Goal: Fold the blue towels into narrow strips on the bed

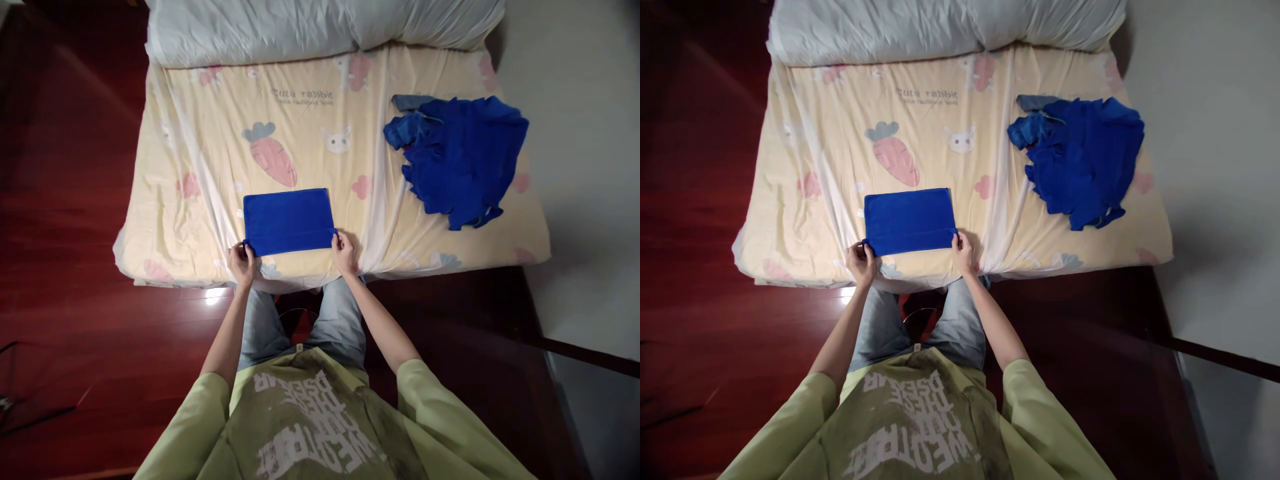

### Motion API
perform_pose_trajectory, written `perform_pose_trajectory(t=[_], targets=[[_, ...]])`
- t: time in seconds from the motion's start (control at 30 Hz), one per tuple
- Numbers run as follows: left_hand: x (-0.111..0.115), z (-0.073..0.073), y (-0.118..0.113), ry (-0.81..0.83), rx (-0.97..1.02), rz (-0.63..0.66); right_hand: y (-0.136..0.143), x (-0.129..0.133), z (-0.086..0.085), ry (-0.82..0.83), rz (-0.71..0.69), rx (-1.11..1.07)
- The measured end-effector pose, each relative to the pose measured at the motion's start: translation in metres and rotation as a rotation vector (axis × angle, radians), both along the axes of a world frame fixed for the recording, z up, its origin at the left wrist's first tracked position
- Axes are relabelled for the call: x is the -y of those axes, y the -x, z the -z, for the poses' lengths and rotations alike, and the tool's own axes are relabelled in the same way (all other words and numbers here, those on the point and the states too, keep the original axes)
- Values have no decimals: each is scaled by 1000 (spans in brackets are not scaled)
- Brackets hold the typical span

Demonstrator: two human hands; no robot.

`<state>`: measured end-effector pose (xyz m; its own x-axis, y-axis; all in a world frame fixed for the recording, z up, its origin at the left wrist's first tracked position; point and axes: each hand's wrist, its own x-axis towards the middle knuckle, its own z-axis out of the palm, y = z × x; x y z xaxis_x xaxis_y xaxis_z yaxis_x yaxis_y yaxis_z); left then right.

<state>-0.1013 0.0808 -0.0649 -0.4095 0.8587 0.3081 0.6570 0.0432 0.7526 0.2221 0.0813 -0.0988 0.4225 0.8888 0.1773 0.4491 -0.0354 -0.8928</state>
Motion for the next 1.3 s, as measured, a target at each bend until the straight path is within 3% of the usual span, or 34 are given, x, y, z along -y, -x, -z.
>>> perform_pose_trajectory(t=[0.63,0.77,0.97,1.3], targets=[[-2,3,0,-23,-14,6,3,3,-9,-100,40,150],[-3,5,1,-72,-48,12,2,5,-11,-162,-22,205],[-3,4,4,-113,-122,186,0,4,-18,-211,-184,255],[0,-12,6,-19,-228,355,-1,6,-32,-212,-256,309]])
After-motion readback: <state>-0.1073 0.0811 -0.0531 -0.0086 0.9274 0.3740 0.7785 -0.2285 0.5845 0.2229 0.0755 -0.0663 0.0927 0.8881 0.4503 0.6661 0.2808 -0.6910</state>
